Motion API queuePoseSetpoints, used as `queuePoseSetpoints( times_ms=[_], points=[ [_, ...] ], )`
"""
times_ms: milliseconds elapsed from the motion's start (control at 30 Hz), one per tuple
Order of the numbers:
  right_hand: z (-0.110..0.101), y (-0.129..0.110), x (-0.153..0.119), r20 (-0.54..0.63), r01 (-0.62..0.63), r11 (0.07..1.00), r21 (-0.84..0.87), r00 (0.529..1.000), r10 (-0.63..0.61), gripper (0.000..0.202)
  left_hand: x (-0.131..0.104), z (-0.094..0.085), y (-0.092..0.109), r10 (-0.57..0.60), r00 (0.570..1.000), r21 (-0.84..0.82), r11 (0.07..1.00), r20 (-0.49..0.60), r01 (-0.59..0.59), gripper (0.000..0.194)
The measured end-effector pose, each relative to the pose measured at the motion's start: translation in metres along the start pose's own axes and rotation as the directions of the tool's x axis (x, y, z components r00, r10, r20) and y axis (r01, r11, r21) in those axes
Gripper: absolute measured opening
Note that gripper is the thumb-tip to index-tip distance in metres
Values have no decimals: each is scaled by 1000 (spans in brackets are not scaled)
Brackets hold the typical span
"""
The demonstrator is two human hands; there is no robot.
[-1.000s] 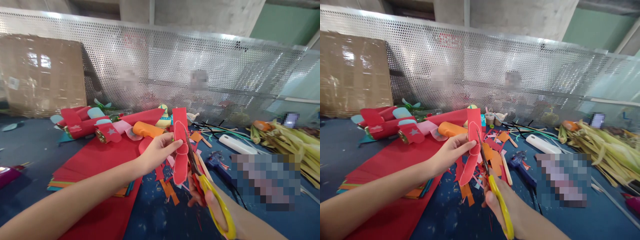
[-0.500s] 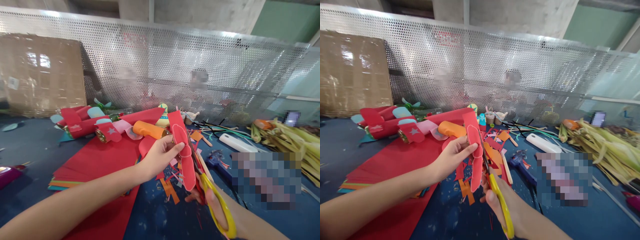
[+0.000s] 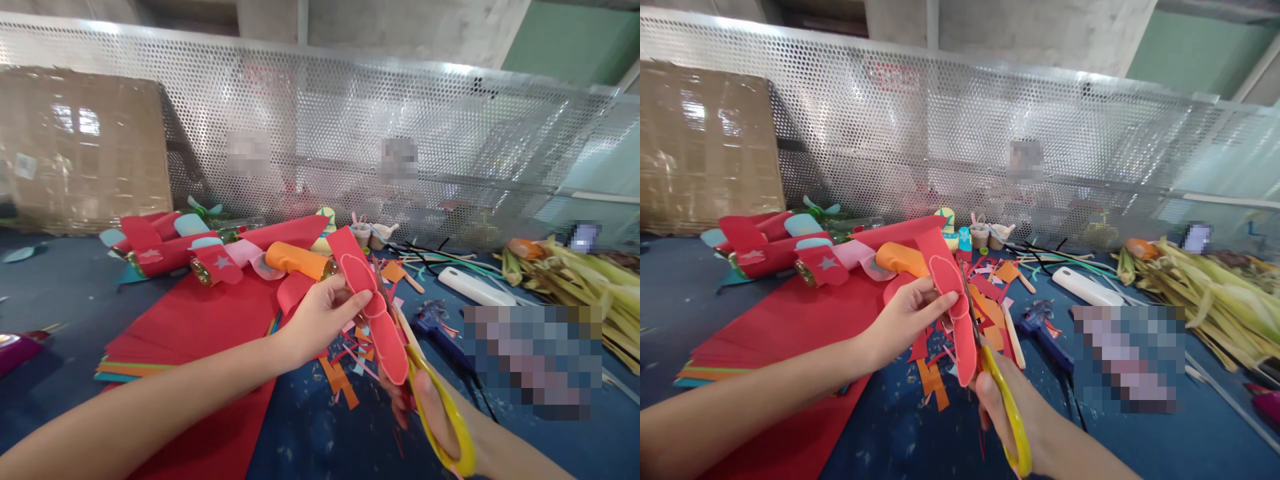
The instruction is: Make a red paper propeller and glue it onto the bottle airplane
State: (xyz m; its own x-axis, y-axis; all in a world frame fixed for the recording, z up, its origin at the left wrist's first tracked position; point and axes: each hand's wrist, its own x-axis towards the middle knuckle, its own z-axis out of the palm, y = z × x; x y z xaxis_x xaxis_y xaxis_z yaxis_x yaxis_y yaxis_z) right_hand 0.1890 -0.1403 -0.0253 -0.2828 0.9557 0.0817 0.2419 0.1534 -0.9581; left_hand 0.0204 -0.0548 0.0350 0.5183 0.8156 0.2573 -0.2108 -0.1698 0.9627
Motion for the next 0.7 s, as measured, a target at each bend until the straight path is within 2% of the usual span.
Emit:
queuePoseSetpoints(
  times_ms=[167, 433, 700],
  points=[
    [2, -13, 2, 30, 1, 1000, 16, 1000, -1, 65, 0, 2, 0, -9, 999, -26, 1000, -31, 8, 24],
    [4, 8, 6, -15, -11, 994, 111, 1000, 13, 63, -1, 4, 1, -26, 998, -42, 999, -53, 24, 20],
    [6, 5, 4, -42, -49, 994, 99, 998, 53, 64, -1, 2, -1, -31, 998, -34, 999, -54, 30, 16]
  ],
)
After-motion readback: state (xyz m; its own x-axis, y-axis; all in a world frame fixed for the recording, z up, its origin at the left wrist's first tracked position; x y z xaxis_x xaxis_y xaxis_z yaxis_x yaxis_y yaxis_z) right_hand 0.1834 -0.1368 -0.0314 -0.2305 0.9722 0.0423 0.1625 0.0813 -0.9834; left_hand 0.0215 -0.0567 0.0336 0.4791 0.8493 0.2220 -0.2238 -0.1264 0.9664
